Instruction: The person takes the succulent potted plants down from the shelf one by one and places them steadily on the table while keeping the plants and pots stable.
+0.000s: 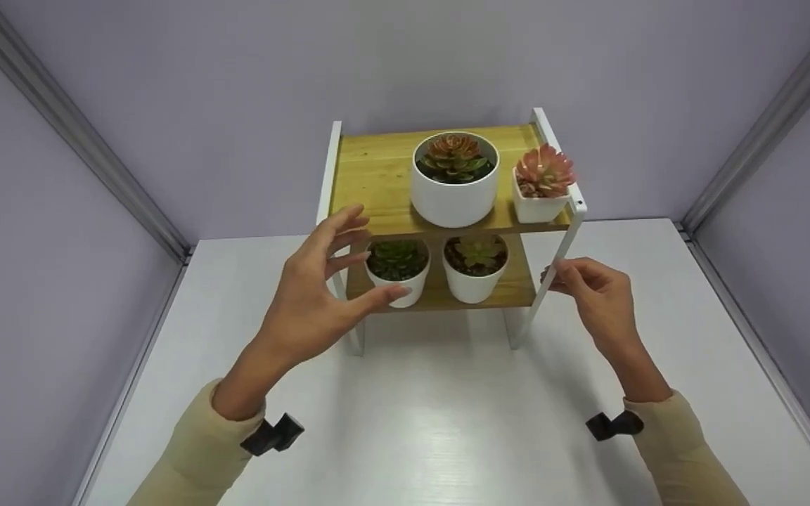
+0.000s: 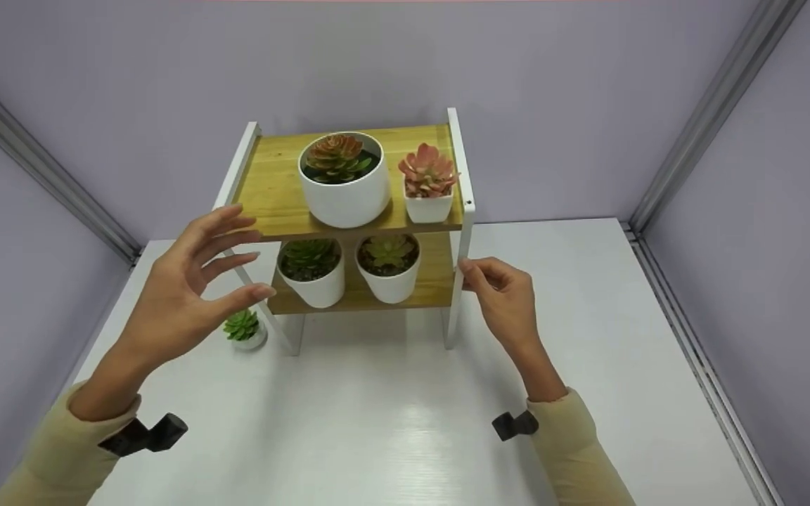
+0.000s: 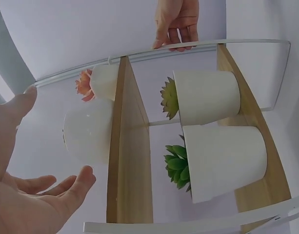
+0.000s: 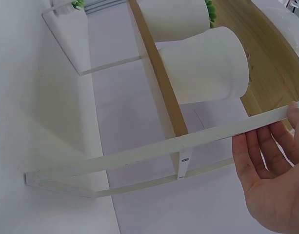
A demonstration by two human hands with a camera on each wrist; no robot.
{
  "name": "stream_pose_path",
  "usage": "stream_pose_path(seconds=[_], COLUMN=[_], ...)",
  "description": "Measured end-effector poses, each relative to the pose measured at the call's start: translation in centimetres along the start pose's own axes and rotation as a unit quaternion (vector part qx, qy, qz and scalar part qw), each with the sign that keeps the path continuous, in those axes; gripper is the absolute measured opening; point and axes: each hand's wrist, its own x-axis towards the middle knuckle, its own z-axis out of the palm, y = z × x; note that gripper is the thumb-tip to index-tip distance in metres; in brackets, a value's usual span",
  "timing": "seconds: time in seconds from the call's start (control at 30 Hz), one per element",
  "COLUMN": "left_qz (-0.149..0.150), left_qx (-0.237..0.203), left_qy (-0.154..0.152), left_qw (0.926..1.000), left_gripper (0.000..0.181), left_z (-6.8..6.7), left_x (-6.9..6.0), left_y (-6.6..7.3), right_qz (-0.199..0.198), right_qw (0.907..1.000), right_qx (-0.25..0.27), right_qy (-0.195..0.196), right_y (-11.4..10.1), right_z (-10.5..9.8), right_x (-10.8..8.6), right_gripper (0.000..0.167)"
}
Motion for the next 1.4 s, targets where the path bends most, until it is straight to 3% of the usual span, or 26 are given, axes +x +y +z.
stream_pose_path(seconds=[0.2,0.43,0.67,0.83,1.17,1.4], left_qz=[0.005,0.026,-0.023,-0.041,-0.100,-0.130], left_qx=[0.025,0.035,0.022,0.027,0.027,0.055], left_qy=[-0.019,-0.034,-0.072,-0.090,-0.108,-0.115], left_qw=[0.9995,0.9985,0.9969,0.9947,0.9887,0.9833], left_gripper=[0.093,0.090,0.093,0.095,0.102,0.109], left_z=[-0.6,0.0,0.2,0.2,0.0,0.2], left_x=[0.6,1.8,3.2,3.9,5.6,6.8], left_y=[0.8,2.2,3.0,3.0,2.9,3.6], right_qz=[0.003,0.004,0.005,0.004,0.010,0.005], right_qw=[0.9999,1.0000,1.0000,1.0000,0.9998,1.0000], right_qx=[-0.010,0.001,-0.007,-0.007,-0.015,-0.006], right_qy=[-0.004,0.002,-0.003,-0.003,-0.006,-0.006], right_y=[0.0,0.0,0.0,-0.1,-0.2,-0.2], right_z=[0.2,0.1,0.1,0.1,0.0,0.0], right_x=[0.0,0.0,-0.1,-0.1,-0.1,0.0], right_gripper=[0.034,0.029,0.032,0.031,0.030,0.029])
